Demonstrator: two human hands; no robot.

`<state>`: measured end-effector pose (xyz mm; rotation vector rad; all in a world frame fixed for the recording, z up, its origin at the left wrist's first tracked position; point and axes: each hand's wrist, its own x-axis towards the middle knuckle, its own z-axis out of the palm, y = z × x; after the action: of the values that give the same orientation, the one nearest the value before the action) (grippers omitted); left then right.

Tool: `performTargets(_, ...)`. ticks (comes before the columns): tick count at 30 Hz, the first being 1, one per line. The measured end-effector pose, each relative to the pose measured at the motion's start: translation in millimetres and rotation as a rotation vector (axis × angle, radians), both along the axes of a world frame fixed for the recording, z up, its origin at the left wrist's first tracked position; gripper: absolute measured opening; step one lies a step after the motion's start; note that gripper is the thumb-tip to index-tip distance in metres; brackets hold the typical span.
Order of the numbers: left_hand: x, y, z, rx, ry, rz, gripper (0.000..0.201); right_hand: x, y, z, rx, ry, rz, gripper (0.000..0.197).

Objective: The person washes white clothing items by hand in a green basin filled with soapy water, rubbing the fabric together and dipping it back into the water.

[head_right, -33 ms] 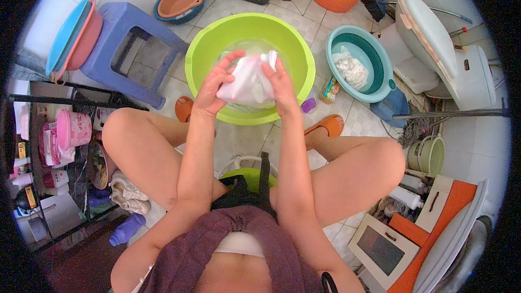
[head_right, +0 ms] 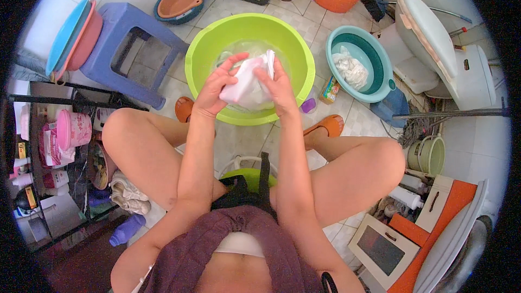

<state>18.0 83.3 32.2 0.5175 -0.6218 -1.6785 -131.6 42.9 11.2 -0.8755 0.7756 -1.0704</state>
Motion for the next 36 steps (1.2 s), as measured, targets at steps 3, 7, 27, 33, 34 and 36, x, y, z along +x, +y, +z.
performTargets(3, 0, -1, -2, -0.012, -0.311, -0.017, 0.048, -1, -1, -1, -0.152, 0.092, 0.050, 0.051)
performTargets(7, 7, -5, -20, -0.018, -0.405, 0.136, 0.046, -7, -2, 2, -0.126, 0.004, 0.017, 0.053)
performTargets(27, -1, -6, -34, 0.280, -0.228, 0.138, 0.047, -19, -13, -16, -0.033, 0.162, -0.039, 0.020)
performTargets(33, -3, -7, -30, 0.249, -0.087, 0.050, 0.056, -18, -13, -21, -0.076, 0.217, -0.074, 0.020)
performTargets(34, -4, -8, -30, 0.248, -0.087, 0.044, 0.056, -19, -13, -22, -0.099, 0.235, -0.072, 0.020)
performTargets(36, -4, -8, -34, 0.284, 0.017, 0.038, 0.048, -19, -12, -24, -0.142, 0.280, -0.055, 0.020)
